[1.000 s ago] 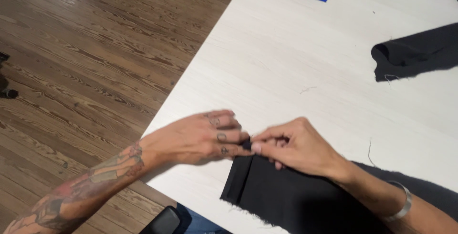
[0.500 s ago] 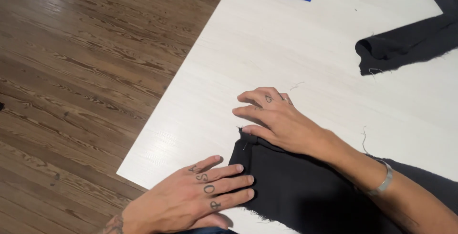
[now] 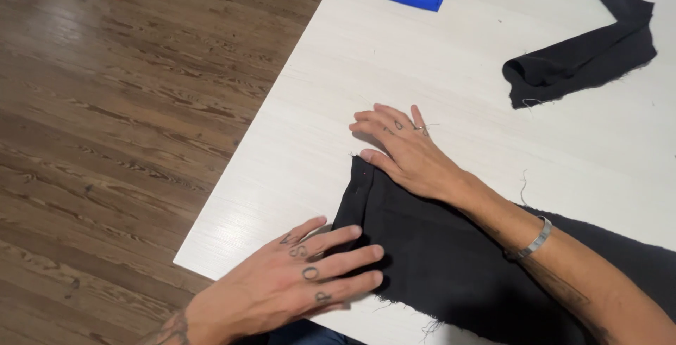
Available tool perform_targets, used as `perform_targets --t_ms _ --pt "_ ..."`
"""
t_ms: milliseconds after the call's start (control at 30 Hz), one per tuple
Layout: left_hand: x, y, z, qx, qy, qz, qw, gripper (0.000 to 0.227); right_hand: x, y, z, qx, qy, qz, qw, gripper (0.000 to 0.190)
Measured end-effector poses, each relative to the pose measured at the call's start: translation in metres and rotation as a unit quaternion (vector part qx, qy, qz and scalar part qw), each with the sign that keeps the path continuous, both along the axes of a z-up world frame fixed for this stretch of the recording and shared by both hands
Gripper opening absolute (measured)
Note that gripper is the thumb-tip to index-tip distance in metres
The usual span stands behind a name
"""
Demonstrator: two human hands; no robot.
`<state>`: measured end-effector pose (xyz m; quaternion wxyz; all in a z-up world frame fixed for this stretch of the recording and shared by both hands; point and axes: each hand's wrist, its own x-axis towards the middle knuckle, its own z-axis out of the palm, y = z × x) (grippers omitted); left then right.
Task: Pinning pleats into a piece of black fabric on a work table to prepare it for sewing.
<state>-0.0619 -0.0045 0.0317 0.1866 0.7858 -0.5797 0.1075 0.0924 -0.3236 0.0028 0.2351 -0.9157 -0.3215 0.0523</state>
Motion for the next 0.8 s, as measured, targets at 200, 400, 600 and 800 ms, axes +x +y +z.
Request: perform_targets --t_ms 200,400,600,800 --pt "0.015 0.010 -0.026 -0.006 -0.010 0.038 0.999 0.047 -0.024 -0.049 0.019 -0.054 -0.135 0.103 0.984 0.059" --pt "0.020 0.039 0.002 0.010 0.034 0.096 0.995 0.049 -0.082 -0.097 0.031 -0.214 -0.285 0.061 0.932 0.060" --pt "0.065 -0.001 0.010 -0.007 0.015 0.243 0.970 0.049 -0.104 -0.069 0.067 -0.087 -0.292 0.097 0.947 0.034" --pt "0.082 -0.014 -0.002 0.096 0.034 0.454 0.885 0.071 -0.135 -0.066 0.043 -0.102 -0.335 0.105 0.931 0.032"
